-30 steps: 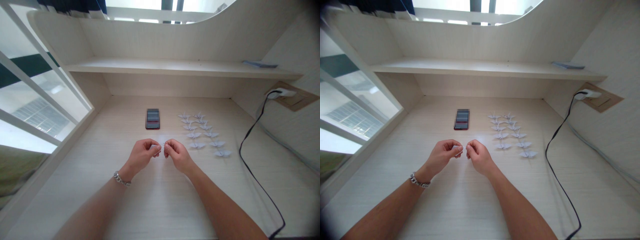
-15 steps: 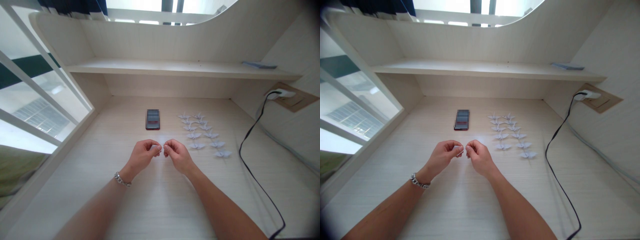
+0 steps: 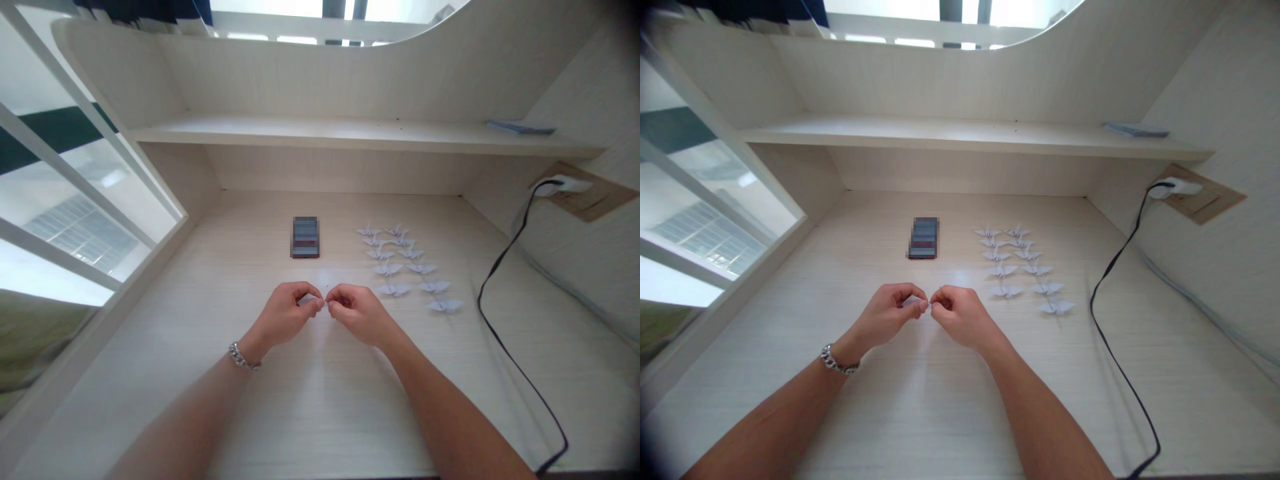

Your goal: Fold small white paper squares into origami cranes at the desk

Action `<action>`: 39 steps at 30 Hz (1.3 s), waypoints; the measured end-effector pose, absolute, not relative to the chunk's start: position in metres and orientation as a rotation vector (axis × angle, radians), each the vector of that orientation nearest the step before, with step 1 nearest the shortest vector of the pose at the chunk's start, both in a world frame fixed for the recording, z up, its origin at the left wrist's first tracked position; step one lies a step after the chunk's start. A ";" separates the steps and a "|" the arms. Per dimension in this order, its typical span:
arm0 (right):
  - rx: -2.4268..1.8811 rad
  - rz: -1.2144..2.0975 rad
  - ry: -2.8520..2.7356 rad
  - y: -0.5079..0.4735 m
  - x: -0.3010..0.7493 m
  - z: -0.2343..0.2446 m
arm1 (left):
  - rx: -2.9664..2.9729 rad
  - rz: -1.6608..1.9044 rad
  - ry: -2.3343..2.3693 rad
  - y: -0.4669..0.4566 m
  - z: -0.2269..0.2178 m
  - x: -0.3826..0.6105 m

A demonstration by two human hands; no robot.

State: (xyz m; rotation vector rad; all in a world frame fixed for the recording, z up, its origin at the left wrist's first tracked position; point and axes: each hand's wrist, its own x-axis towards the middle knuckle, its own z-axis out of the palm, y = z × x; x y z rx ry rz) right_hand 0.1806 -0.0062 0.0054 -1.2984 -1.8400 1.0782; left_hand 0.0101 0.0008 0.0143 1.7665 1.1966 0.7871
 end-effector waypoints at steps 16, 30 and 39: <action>-1.222 1.349 -1.746 -0.004 0.185 0.002 | 1.724 0.736 1.162 0.005 0.011 0.004; -1.247 1.271 -1.790 -0.004 0.186 0.001 | 1.647 0.743 1.150 0.005 0.013 0.004; -1.214 1.299 -1.711 -0.002 0.185 0.002 | 1.617 0.781 1.167 0.005 0.014 0.004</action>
